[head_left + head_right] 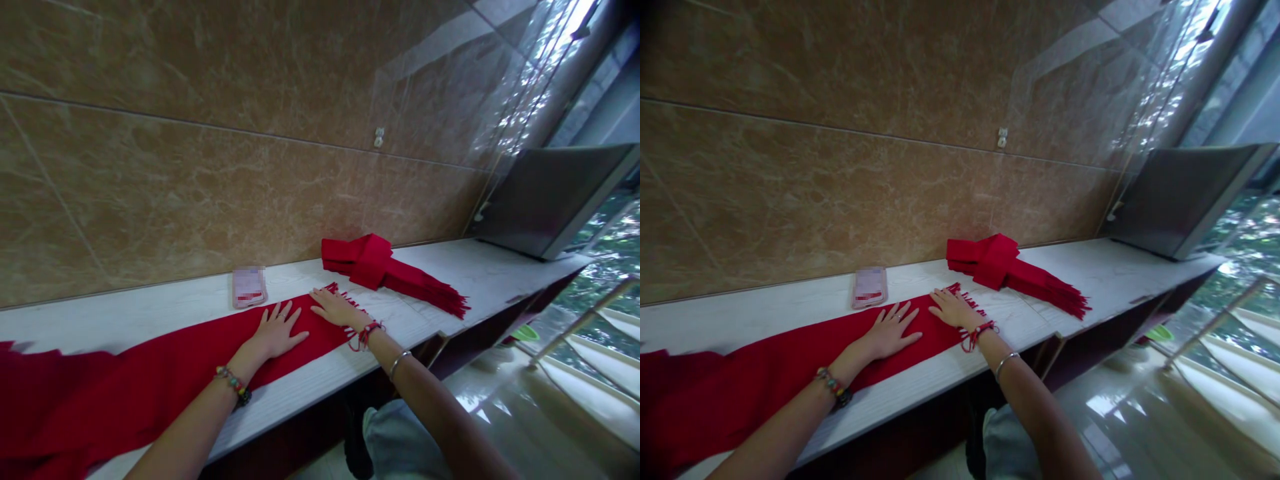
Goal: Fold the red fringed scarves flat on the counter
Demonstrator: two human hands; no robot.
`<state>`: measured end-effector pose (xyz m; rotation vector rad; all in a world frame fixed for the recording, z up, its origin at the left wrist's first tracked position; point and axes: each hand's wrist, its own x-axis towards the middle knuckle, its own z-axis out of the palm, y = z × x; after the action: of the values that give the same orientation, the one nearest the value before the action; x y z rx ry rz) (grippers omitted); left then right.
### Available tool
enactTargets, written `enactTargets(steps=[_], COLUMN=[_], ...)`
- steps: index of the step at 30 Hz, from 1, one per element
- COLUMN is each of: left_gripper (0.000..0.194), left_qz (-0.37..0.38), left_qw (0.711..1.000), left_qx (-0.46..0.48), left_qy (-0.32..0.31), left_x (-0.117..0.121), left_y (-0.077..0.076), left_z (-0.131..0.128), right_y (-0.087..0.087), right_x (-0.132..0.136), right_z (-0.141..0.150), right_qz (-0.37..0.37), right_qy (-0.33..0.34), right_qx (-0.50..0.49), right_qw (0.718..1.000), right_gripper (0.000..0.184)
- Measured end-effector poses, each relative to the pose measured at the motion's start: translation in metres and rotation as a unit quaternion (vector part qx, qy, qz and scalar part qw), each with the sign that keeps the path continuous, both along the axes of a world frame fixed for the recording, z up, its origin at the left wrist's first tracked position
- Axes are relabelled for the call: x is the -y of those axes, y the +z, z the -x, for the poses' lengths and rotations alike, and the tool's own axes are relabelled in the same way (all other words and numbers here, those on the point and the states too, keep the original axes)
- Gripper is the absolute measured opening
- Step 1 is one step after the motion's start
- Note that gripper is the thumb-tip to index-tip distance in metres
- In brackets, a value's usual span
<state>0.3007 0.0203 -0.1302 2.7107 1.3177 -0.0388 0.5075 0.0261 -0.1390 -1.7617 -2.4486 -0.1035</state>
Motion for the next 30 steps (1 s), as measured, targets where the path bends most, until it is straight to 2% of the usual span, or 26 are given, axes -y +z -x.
enactTargets(steps=[3,7,9,12,15,19,25,27,30], left_gripper=[0.077,0.082,0.086,0.088,0.086,0.079,0.072,0.071,0.071], left_qz=[0.010,0.006,0.005,0.009,0.017,0.024,0.002,-0.005,-0.010], left_qw=[1.000,1.000,1.000,1.000,1.000,1.000,0.999,0.999,1.000], left_qx=[-0.002,0.014,0.020,0.023,0.014,-0.016,-0.034,-0.033,-0.028], left_qy=[-0.002,0.010,0.015,0.014,0.004,-0.002,0.021,0.023,0.010], left_x=[0.003,0.005,0.005,0.003,0.004,0.013,0.035,0.037,0.034], left_y=[0.003,0.000,-0.002,-0.003,0.001,0.007,0.009,0.008,0.006], left_z=[0.001,0.002,0.002,0.000,0.004,0.035,0.099,0.106,0.100], right_y=[-0.008,-0.007,-0.004,-0.002,-0.007,-0.013,-0.018,-0.020,-0.022], right_x=[0.001,0.004,0.004,0.003,0.004,0.007,0.003,0.003,0.002], right_z=[-0.023,-0.047,-0.041,-0.015,0.011,0.016,0.007,0.004,-0.006], right_qz=[0.005,-0.012,-0.038,-0.079,-0.060,-0.025,-0.041,-0.043,-0.044], right_qy=[-0.052,-0.094,-0.089,-0.020,0.040,0.038,0.044,0.042,0.025], right_qx=[-0.004,-0.006,-0.006,-0.028,-0.044,-0.031,-0.006,-0.001,0.005], right_qw=[0.999,0.995,0.995,0.996,0.996,0.998,0.998,0.998,0.999], right_gripper=[0.046,0.046,0.046,0.049,0.048,0.048,0.051,0.052,0.053])
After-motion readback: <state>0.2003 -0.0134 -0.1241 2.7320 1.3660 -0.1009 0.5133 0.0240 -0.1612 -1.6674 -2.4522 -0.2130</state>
